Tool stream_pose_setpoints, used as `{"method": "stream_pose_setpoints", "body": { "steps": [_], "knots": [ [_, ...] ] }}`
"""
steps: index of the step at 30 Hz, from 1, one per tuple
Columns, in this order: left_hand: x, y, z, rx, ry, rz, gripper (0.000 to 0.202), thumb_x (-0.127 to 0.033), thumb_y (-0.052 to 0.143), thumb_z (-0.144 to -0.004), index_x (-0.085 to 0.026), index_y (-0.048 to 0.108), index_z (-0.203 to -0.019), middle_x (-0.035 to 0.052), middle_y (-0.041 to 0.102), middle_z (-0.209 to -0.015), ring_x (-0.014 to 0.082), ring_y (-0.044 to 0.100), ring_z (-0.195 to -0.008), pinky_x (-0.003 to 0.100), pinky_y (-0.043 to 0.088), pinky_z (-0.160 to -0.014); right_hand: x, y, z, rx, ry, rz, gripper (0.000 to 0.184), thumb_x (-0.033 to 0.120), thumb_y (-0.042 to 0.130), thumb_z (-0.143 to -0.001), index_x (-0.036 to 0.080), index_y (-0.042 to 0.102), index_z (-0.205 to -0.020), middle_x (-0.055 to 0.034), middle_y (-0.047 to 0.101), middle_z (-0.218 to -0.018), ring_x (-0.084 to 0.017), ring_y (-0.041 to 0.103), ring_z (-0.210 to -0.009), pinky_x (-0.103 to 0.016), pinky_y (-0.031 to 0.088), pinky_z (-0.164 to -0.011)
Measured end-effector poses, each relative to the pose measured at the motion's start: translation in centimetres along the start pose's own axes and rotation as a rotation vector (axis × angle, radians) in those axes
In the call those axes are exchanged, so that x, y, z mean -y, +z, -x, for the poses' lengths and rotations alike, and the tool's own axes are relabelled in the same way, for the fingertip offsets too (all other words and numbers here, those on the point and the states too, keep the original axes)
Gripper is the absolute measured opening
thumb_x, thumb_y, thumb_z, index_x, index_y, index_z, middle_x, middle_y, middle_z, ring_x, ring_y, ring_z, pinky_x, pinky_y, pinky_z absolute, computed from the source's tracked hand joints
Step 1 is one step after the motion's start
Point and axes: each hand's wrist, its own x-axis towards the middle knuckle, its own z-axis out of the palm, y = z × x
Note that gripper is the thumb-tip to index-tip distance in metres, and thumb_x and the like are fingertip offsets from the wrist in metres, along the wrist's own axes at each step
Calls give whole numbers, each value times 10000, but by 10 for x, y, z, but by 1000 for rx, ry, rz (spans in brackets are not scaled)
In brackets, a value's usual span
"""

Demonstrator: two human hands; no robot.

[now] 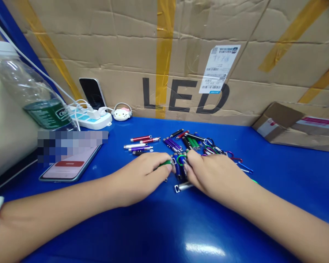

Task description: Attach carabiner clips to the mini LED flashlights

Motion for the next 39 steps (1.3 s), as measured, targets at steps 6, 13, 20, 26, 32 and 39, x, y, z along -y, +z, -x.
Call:
{"method": "stream_pose_setpoints", "body": {
  "steps": [6,13,20,26,32,39],
  "knots": [
    [-2,-3,1,100,49,68,338,-349,354,-954,-156,533,-742,-4,585,-759,111,510,-713,227,420,-711,1,-6,-1,-24,37,-69,163,264,361,-919,171,468,-837,-34,613,-528,-180,566,-426,-283,201,-433],
    [-3,2,7,172,-84,373,378,-435,344,-959,-156,459,-731,-36,436,-646,74,397,-576,192,351,-546,5,-7,3,-87,10,-74,202,306,383,-931,153,490,-854,-52,636,-541,-189,606,-463,-278,197,-434],
    [2,11,7,188,-191,845,356,-473,399,-941,-154,451,-792,-56,370,-628,46,300,-498,187,270,-473,2,-10,4,-58,-18,-51,216,307,380,-934,150,503,-852,-62,644,-552,-202,615,-464,-277,188,-431],
    [3,3,4,189,-216,804,354,-484,399,-929,-156,484,-829,-57,380,-629,40,292,-464,183,261,-447,2,-9,4,-1,-7,-116,175,276,383,-934,157,506,-903,-56,664,-601,-204,621,-493,-279,243,-449],
    [31,-41,-10,-289,-150,35,363,-487,512,-855,-178,600,-1024,25,632,-874,154,572,-780,271,458,-723,-20,-3,7,108,195,-202,228,309,385,-931,187,491,-1091,-33,683,-684,-213,633,-547,-269,285,-461],
    [84,-69,-28,-443,-254,-400,320,-352,449,-867,-170,633,-1056,67,665,-1135,232,591,-1056,348,436,-954,-84,7,20,199,415,-254,253,390,406,-891,215,581,-939,-61,676,-762,-209,605,-609,-283,355,-499]
  ]
}}
